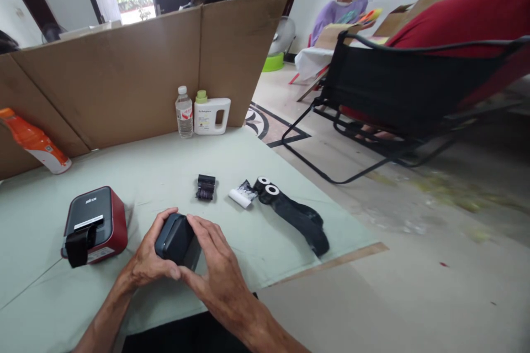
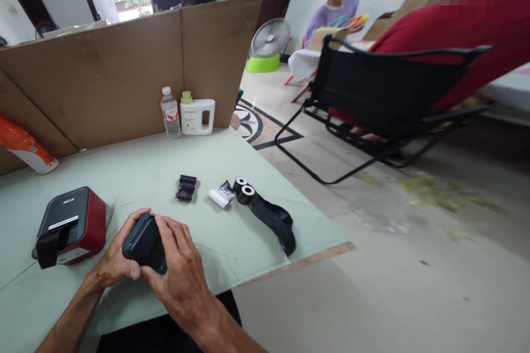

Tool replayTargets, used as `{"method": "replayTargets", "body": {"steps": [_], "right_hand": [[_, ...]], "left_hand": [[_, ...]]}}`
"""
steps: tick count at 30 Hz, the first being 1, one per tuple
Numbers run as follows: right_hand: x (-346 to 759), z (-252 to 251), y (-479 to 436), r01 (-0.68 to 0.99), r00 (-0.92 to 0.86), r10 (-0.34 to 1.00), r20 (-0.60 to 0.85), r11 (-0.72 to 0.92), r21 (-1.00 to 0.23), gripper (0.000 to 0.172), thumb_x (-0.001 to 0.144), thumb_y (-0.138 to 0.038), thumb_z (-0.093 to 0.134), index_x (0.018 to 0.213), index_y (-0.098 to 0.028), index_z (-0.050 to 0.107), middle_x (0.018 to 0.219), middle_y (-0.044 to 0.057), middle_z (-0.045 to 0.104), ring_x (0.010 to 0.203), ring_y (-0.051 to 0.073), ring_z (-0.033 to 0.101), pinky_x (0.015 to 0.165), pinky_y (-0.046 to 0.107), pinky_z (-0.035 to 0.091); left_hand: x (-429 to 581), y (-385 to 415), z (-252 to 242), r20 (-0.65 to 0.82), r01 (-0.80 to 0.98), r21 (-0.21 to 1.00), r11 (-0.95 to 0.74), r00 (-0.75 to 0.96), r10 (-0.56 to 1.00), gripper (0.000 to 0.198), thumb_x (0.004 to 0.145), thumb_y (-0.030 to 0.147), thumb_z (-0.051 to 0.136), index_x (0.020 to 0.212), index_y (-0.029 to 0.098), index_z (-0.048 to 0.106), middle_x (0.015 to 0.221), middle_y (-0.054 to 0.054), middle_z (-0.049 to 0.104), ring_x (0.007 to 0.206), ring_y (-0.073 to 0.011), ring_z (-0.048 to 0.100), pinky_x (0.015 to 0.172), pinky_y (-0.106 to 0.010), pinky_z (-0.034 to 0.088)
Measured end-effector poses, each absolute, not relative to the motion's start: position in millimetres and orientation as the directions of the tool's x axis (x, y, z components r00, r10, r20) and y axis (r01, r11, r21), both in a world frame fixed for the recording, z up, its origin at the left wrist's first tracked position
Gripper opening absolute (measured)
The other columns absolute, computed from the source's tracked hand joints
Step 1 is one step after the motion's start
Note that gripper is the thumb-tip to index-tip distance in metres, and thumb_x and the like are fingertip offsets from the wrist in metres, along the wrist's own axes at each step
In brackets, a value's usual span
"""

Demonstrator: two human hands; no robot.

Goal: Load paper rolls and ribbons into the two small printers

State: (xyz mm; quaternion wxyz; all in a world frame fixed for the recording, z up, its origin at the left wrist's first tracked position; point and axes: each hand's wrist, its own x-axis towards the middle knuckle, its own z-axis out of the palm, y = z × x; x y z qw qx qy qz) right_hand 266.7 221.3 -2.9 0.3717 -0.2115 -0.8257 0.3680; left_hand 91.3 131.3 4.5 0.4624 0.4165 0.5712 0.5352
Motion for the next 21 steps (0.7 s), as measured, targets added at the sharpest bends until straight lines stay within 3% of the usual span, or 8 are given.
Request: {"method": "replayTargets", "body": {"steps": [13,21], "right_hand": [[271.0,0.2,220.8,0.090,-0.644,0.602,0.472,0.672,-0.735,0.085,0.083,-0.024,0.080,0.157,-0.023,0.038,0.142,0.015,0.059,0.126,0.035,0.057,0.106,0.056,0.056],[267.4,-0.7,221.3,0.077,-0.648,0.589,0.484,0.682,-0.727,0.083,0.082,-0.025,0.081,0.155,-0.021,0.041,0.140,0.015,0.060,0.126,0.035,0.057,0.105,0.055,0.057]], "left_hand": [[93.7,132.5,7.5,-0.042,0.028,0.998,0.049,-0.211,0.977,0.119,0.053,0.062,0.097,0.151,0.025,0.040,0.146,-0.015,0.051,0.129,-0.0402,0.055,0.111,-0.046,0.045],[93.3,132.1,15.2,-0.043,0.129,0.989,0.074,-0.227,0.973,0.121,0.053,0.072,0.091,0.151,0.022,0.040,0.146,-0.016,0.052,0.131,-0.0420,0.053,0.113,-0.048,0.043]]}}
